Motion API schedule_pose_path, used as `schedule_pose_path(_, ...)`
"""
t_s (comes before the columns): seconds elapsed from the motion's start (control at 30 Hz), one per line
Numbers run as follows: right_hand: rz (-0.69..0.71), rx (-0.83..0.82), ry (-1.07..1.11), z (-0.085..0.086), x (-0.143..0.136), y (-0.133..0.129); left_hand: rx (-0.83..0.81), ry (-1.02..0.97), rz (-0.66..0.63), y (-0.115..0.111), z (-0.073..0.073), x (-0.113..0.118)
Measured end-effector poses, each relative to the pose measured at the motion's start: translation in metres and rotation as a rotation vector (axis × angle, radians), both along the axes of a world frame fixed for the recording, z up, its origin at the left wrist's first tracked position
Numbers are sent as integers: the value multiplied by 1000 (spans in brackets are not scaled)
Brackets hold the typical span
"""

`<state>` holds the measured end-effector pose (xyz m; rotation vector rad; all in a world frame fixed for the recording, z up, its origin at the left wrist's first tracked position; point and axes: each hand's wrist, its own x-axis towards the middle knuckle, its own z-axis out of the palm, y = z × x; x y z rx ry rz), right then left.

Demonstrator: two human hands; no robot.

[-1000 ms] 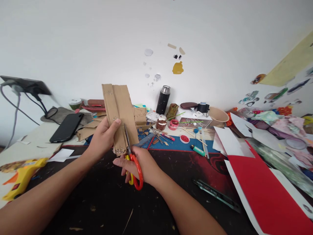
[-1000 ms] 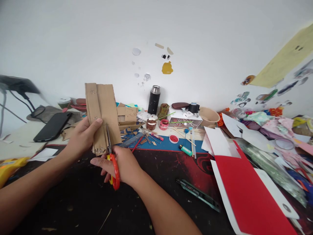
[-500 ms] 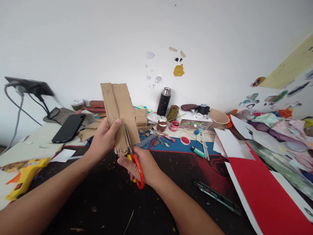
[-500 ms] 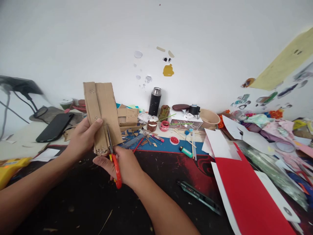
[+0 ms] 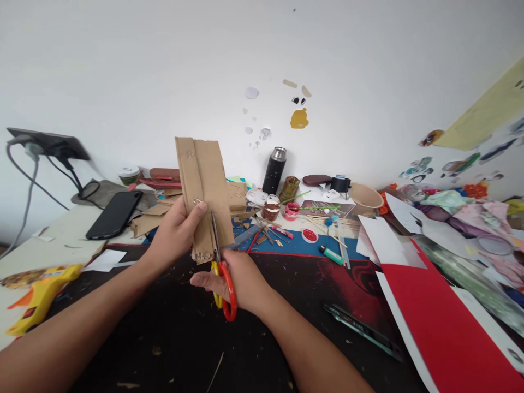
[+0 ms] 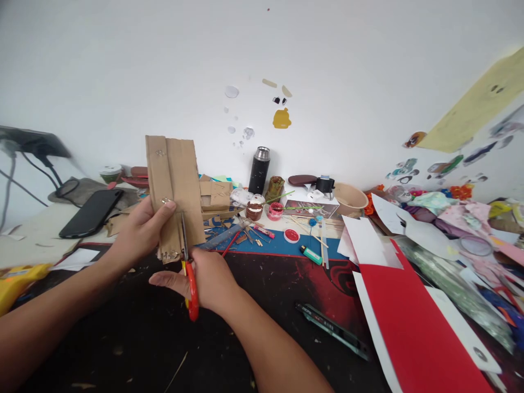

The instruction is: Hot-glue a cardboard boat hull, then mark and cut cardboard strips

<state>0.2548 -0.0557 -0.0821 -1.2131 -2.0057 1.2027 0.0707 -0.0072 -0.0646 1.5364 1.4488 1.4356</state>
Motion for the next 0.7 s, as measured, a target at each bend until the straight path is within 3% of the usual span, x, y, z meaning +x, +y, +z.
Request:
schedule_pose_path(0.33, 72, -228, 150, -3, 1, -2, -63, -77, -3, -2, 7, -1)
schedule_pose_path(0.5, 71, -216, 120, 2, 3, -3, -40, -54, -12, -3, 7, 1)
schedule_pose_path(0.7, 17, -234, 124, -6, 0, -7, -52, -23, -2, -6, 11, 2)
